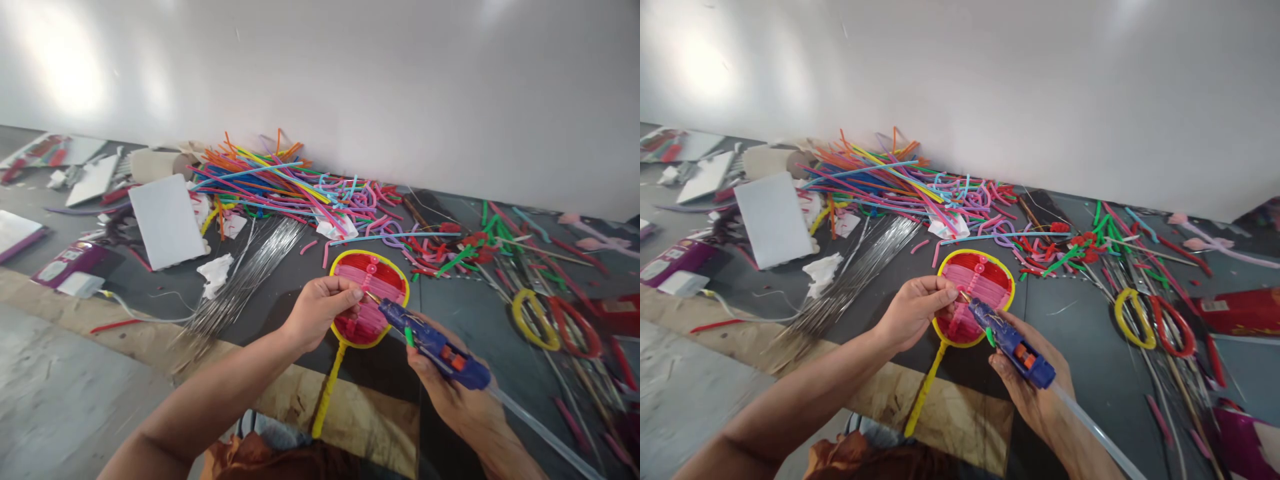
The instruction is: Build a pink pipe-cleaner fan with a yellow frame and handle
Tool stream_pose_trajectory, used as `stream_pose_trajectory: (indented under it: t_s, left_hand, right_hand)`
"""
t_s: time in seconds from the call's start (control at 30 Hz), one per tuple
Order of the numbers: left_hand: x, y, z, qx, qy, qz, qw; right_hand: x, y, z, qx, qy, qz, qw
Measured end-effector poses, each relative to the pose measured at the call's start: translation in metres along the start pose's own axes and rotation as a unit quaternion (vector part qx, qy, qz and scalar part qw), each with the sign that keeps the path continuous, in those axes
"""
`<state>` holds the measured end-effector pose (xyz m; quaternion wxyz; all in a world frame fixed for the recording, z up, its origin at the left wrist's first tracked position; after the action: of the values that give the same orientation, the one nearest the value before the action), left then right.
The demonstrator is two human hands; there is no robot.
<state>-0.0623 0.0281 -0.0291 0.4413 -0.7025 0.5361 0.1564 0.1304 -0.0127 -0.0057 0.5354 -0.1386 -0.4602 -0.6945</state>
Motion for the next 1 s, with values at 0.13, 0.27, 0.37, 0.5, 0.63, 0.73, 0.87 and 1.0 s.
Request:
stream_pose_trajectory:
  t_s: [0.13,0.27,0.37,0.5,0.63,0.73,0.87,1.0]
  left_hand:
    - [0.000,0.000,0.000,0.002,0.000,0.000,1.000]
    - [0.000,0.001,0.000,0.004,-0.001,-0.002,1.000]
    - [0.000,0.001,0.001,0.002,0.001,-0.004,1.000]
    - [0.000,0.001,0.001,-0.001,0.003,-0.002,1.000]
    - [-0.001,0.001,0.000,-0.005,0.000,0.001,1.000]
    - [-0.001,0.003,0.002,-0.011,-0.005,0.003,1.000]
    - [-0.005,0.007,0.004,-0.031,-0.035,0.033,0.998]
    - [-0.021,0.009,0.006,-0.099,-0.142,0.212,0.962]
  right_hand:
    - [-0.001,0.000,-0.001,-0.012,-0.007,0.001,1.000]
    - [-0.002,0.001,-0.001,0.004,0.018,-0.044,0.999]
    - [-0.005,0.003,-0.002,0.035,0.030,-0.072,0.996]
    - [-0.008,0.004,-0.004,0.033,0.006,-0.060,0.998]
    - [-0.005,0.001,-0.004,0.039,-0.018,-0.040,0.998]
    - [-0.005,0.001,-0.003,0.010,-0.073,-0.022,0.997]
    - [-0.011,0.014,-0.002,-0.020,-0.104,-0.020,0.994]
    - [-0.018,0.036,0.001,-0.085,-0.123,-0.025,0.988]
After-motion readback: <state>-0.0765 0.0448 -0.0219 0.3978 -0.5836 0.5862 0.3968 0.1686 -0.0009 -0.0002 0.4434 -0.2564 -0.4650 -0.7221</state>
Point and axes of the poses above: each hand's wrist, its own z-axis towards the middle knuckle, its own y-axis out of the back of the hand, x = y × z, the point moved 3 cm from there along z, towards the middle knuckle, and after that the axes turned 14 degrees about y, right-handed, at the moved point
